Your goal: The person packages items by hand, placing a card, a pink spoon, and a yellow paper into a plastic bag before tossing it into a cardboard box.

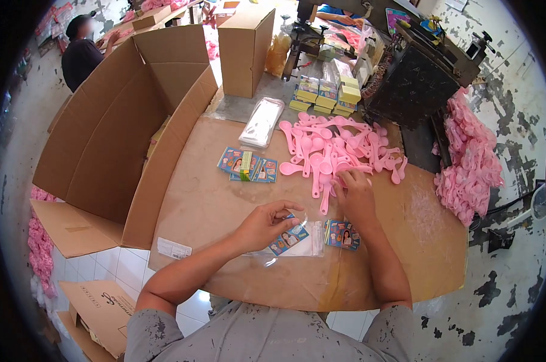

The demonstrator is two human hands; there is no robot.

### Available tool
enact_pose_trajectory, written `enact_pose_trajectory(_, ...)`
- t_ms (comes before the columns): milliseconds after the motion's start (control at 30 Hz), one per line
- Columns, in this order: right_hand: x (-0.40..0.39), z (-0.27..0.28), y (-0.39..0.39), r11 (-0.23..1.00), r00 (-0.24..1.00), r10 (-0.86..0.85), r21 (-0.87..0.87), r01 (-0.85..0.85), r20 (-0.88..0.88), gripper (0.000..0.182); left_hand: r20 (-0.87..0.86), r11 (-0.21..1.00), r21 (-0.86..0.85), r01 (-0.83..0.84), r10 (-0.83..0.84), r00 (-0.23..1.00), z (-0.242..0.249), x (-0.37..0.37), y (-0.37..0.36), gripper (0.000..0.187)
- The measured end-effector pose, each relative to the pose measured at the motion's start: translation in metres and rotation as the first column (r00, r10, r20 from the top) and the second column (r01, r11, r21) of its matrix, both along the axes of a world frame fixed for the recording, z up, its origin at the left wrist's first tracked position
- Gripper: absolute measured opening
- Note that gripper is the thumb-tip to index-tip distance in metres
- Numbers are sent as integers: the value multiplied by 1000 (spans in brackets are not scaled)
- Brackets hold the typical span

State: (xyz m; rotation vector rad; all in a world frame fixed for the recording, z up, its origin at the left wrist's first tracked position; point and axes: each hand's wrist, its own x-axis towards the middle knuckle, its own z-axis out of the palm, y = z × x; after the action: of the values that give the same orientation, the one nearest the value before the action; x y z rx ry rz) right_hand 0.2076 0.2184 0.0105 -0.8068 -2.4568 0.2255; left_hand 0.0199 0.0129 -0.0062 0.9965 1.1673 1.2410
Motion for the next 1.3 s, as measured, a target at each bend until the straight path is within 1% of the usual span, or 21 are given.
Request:
enact_pose_trajectory(33, -1, -2, 2, 1000, 1000, -7, 25, 6, 13, 21, 6, 1000, 10, 6, -6, 1000, 3, 1, 0, 31)
enact_pose_trajectory(133, -2, 3, 3, 973, 986, -34, -222, 70, 166, 24, 9, 1000, 24, 5, -5, 1000, 0, 0, 0, 30)
enact_pose_trajectory(167, -2, 8, 0, 924, 996, -42, -376, 70, 82, 28, 8, 1000, 26, 3, -3, 1000, -1, -1, 0, 30)
enact_pose_trajectory(233, -1, 19, -7, 759, 992, -99, -650, 26, -77, 37, 85, 999, 8, -34, 33, 996, 1, 0, 1, 30)
enact_pose_trajectory(267, 1, 17, -8, 698, 983, -51, -710, -92, -179, 43, 124, 999, -2, -52, 52, 991, 3, 0, 1, 30)
enact_pose_trajectory(333, 8, 15, -13, 544, 924, 15, -772, -329, -383, 57, 102, 998, -31, -59, 62, 993, 8, -1, 0, 31)
enact_pose_trajectory(367, 10, 16, -18, 485, 903, 18, -786, -384, -430, 61, 93, 997, -48, -62, 66, 994, 10, -1, -1, 32)
enact_pose_trajectory(433, 4, 40, -42, 359, 853, 10, -795, -489, -521, 69, 73, 998, -19, -54, 55, 996, 14, 2, -2, 32)
enact_pose_trajectory(567, -4, 54, -55, 408, 809, -33, -747, -525, -587, 68, 65, 997, 30, -70, 68, 996, 1, 7, -2, 33)
enact_pose_trajectory(667, -9, 51, -61, 462, 805, -33, -724, -513, -592, 66, 48, 999, -8, -32, 33, 998, 7, 4, -3, 30)
enact_pose_trajectory(767, -13, 45, -73, 507, 790, -45, -695, -509, -611, 62, -17, 998, -41, -38, 37, 999, 1, 3, -2, 28)
enact_pose_trajectory(833, -14, 47, -82, 540, 781, -37, -670, -509, -623, 59, 15, 997, -58, -50, 51, 999, 9, 2, -2, 28)
enact_pose_trajectory(867, -12, 37, -82, 579, 775, 10, -629, -519, -632, 56, 30, 996, -66, -55, 57, 998, 12, 2, -3, 28)
enact_pose_trajectory(933, -10, 11, -80, 649, 761, 102, -537, -539, -641, 51, 43, 998, -12, -66, 67, 997, 2, 2, -2, 28)
enact_pose_trajectory(1000, -1, 15, -68, 687, 812, 305, -475, -550, -498, 41, 73, 998, 17, -55, 54, 996, 0, 1, -2, 28)
enact_pose_trajectory(1067, 5, 20, -61, 627, 806, 365, -517, -583, -466, 33, 124, 1000, 17, -18, 15, 992, 6, -1, -3, 27)
enact_pose_trajectory(1133, 6, 30, -60, 458, 776, 284, -632, -625, -562, 26, 180, 1000, 5, -6, 5, 984, 15, -2, -4, 27)
enact_pose_trajectory(1167, 4, 38, -61, 506, 774, 327, -591, -628, -543, 24, 209, 1000, -1, 2, -2, 978, 18, -1, -5, 27)
enact_pose_trajectory(1200, 1, 49, -62, 550, 771, 369, -546, -632, -520, 22, 201, 999, 16, 28, -31, 979, 19, -1, -5, 28)
enact_pose_trajectory(1267, -3, 69, -62, 603, 756, 506, -456, -655, -416, 18, 182, 996, 51, 79, -87, 979, 21, -2, -6, 29)
enact_pose_trajectory(1300, -2, 80, -62, 610, 737, 591, -415, -675, -329, 16, 196, 993, 37, 115, -120, 973, 19, -3, -7, 30)
